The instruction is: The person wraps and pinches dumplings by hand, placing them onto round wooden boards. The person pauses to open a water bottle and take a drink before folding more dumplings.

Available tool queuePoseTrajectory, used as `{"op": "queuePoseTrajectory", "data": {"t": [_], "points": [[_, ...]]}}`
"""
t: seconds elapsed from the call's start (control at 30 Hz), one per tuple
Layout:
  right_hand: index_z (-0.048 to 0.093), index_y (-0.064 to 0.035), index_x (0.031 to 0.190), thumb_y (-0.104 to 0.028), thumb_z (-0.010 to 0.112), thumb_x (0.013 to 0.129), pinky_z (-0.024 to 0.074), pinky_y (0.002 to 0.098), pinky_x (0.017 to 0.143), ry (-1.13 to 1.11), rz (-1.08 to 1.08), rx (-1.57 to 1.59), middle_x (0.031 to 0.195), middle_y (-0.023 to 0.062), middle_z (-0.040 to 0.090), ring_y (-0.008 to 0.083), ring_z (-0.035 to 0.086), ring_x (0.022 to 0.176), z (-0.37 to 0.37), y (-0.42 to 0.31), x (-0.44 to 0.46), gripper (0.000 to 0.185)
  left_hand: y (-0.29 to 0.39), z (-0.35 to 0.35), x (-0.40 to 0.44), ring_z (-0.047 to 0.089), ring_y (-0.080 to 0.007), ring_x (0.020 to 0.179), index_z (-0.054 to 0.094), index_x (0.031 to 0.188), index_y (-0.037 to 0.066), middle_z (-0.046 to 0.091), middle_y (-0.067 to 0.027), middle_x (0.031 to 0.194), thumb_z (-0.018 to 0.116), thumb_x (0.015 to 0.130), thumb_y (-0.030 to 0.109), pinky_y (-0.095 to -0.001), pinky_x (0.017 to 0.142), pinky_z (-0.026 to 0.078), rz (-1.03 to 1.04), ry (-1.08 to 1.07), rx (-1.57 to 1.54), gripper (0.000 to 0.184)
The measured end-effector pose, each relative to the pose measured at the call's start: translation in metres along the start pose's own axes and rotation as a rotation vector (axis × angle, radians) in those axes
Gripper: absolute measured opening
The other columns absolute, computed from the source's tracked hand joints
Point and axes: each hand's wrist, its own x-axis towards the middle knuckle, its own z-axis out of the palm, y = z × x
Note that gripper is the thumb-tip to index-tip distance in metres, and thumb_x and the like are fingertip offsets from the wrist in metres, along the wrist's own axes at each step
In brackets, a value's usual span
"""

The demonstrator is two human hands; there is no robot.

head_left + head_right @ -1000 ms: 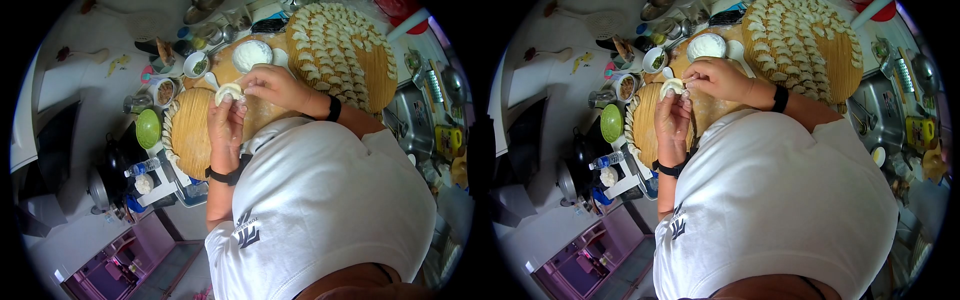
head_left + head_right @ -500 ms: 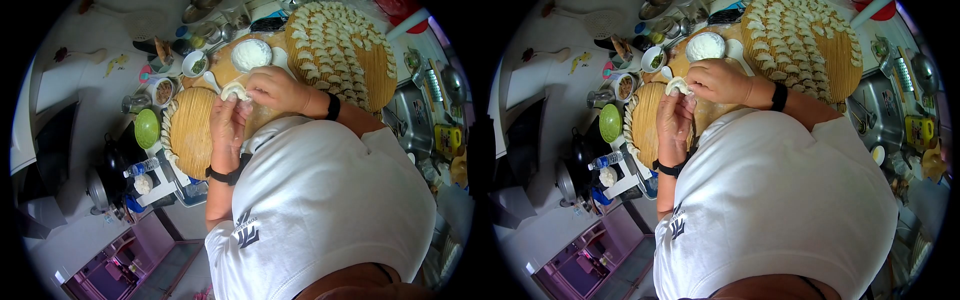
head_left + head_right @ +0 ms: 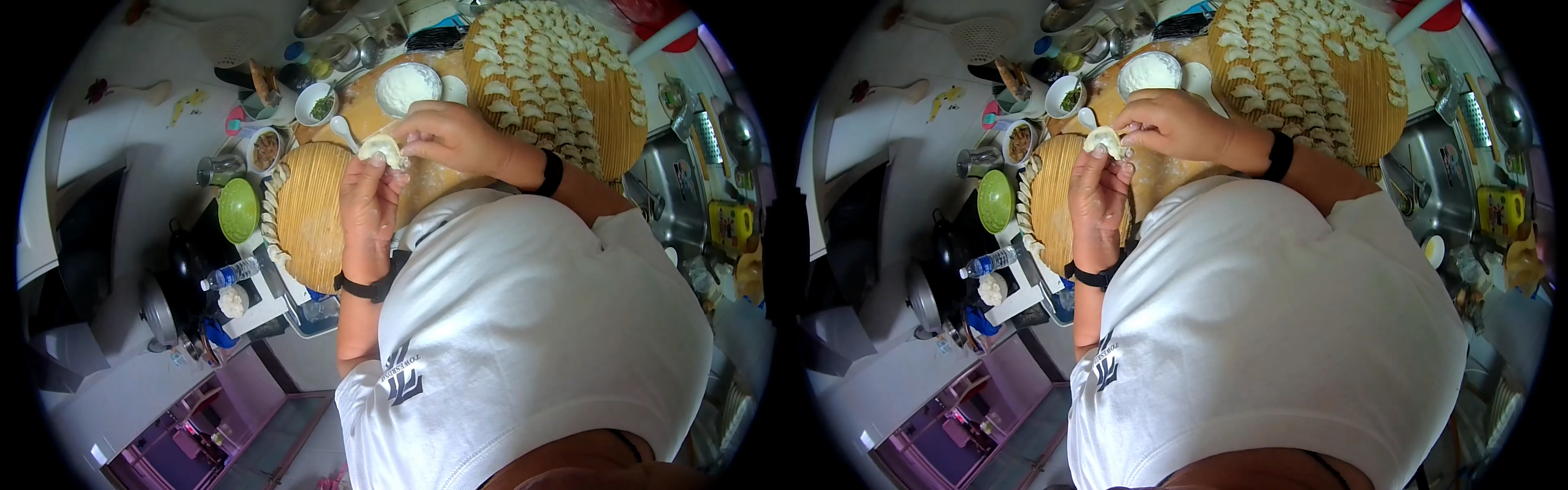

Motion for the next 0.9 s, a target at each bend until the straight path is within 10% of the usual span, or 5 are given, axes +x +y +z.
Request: {"op": "queuePoseTrajectory", "data": {"t": [0.37, 0.9], "points": [[0.061, -0.0045, 0.088, -0.014, 0.061, 0.084, 0.0491, 0.0388, 0.071, 0.039, -0.307, -0.271, 0.085, 0.0097, 0.058, 0.0303, 0.058, 0.078, -0.002, 0.000, -0.003, 0.010, -0.001, 0.009, -0.001, 0.065, -0.0156, 0.080, 0.057, 0.106, 0.003, 0.065, -0.0092, 0.097, 0.059, 0.094, 0.009, -0.0282, 0.067, 0.059, -0.028, 0.023, 0.009, 0.014], [0.064, -0.0034, 0.094, -0.009, 0.067, 0.083, 0.0484, 0.0333, 0.066, -0.030, -0.053, 0.016, 0.085, 0.0099, 0.060, 0.0255, 0.061, 0.075, -0.011, -0.005, 0.000, 0.013, -0.002, 0.003, 0.000, 0.063, -0.0172, 0.082, 0.056, 0.115, 0.005, 0.064, -0.0074, 0.102, 0.059, 0.093, 0.012, -0.0290, 0.066, 0.054, -0.043, -0.020, 0.055, 0.023]]}}
